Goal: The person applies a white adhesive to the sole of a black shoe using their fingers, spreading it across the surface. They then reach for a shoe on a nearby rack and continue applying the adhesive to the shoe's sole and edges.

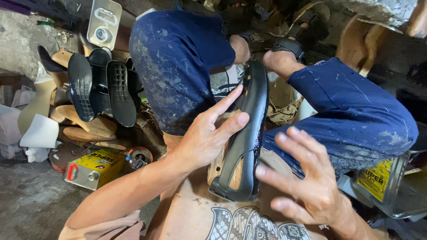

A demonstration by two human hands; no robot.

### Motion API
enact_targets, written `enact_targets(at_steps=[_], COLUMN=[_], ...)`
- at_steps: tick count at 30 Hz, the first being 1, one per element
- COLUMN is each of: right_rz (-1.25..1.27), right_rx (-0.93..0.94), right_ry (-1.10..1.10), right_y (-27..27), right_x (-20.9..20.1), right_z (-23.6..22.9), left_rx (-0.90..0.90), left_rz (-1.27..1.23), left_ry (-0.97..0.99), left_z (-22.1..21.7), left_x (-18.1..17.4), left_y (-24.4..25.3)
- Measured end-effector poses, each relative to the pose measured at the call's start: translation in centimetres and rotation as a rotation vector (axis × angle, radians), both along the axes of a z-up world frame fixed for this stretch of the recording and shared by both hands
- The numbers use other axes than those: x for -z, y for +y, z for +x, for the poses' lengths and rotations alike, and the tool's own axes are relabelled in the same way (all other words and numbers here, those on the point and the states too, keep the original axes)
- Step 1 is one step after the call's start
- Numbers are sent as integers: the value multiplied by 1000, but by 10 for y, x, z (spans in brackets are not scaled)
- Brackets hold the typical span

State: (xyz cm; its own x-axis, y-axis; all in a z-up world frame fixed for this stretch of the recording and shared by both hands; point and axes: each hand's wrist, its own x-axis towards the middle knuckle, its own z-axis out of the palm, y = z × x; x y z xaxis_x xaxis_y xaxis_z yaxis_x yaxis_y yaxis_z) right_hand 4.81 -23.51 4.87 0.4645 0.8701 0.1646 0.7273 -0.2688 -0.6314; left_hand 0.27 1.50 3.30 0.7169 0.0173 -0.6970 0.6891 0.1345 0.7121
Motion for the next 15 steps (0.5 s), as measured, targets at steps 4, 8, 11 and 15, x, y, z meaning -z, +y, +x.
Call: enact_targets(at_steps=[4, 8, 11, 15], right_rz=[16, -26, 14, 14], right_rx=[-24, 50, -3, 1], right_ry=[69, -62, -19, 22], right_y=[3, 5, 1, 6], right_x=[2, -1, -1, 3], right_z=[1, 3, -1, 2], left_rx=[18, 29, 12, 27], left_rz=[0, 15, -17, 4], left_ry=[-20, 2, -25, -33], left_z=[-2, -1, -2, -4], left_x=[1, -5, -1, 2], left_y=[-1, -1, -2, -3])
